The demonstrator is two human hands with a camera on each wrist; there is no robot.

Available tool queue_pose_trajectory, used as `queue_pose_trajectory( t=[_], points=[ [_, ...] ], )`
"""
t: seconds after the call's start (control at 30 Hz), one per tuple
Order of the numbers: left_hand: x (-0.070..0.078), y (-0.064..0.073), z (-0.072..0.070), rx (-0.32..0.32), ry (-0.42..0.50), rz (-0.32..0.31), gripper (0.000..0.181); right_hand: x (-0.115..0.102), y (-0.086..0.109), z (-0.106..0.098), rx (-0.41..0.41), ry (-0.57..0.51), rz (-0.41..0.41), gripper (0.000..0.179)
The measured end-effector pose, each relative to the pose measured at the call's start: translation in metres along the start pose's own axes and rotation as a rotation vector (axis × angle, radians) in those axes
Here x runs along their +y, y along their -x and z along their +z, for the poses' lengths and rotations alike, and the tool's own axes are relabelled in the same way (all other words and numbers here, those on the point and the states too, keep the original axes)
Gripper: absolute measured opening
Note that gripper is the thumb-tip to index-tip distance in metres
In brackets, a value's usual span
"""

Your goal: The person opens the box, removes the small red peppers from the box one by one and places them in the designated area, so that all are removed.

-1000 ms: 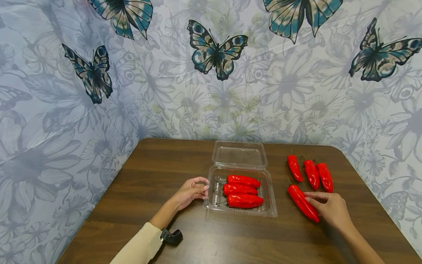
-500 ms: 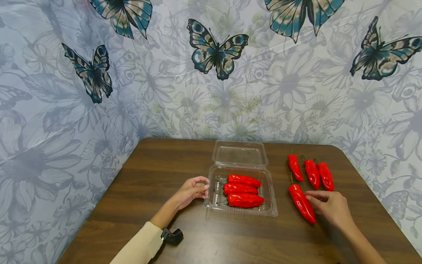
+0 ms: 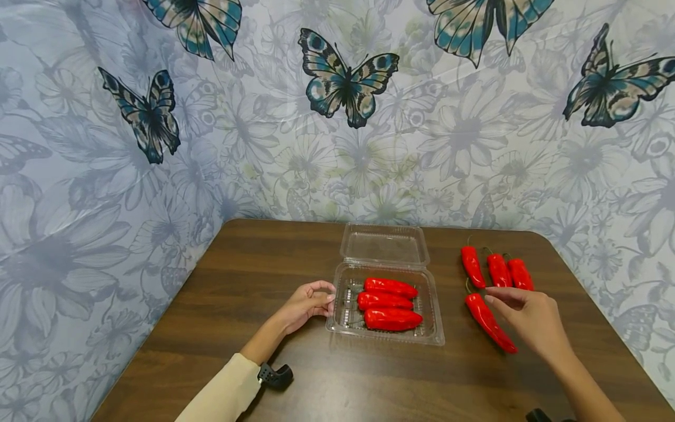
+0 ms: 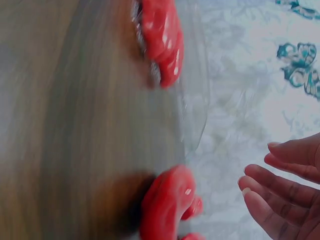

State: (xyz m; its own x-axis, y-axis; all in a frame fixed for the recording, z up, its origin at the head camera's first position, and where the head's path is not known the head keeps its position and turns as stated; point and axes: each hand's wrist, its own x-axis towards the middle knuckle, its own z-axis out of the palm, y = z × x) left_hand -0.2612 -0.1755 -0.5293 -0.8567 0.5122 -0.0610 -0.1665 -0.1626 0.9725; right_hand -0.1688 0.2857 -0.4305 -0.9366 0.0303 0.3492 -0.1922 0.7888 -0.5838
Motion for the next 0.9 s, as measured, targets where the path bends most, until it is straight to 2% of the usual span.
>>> queue_pose_trajectory(
  t=[0.23, 0.4, 0.67, 0.9],
  points=[
    [0.002, -0.005, -0.005, 0.000, 0.008, -0.010, 0.017, -0.025, -0.006, 0.011, -0.016, -0.043, -0.063, 0.025],
    [0.002, -0.009, -0.009, -0.015, 0.015, -0.003, 0.017, -0.040, -0.009, 0.022, -0.056, -0.076, -0.099, 0.026],
    [0.004, -0.007, -0.009, -0.023, 0.016, 0.008, 0.017, -0.060, -0.014, 0.037, -0.113, -0.188, -0.243, 0.031],
    [0.005, -0.006, -0.008, -0.025, 0.017, 0.001, 0.017, -0.068, -0.019, 0.054, -0.164, -0.234, -0.352, 0.033]
  ],
)
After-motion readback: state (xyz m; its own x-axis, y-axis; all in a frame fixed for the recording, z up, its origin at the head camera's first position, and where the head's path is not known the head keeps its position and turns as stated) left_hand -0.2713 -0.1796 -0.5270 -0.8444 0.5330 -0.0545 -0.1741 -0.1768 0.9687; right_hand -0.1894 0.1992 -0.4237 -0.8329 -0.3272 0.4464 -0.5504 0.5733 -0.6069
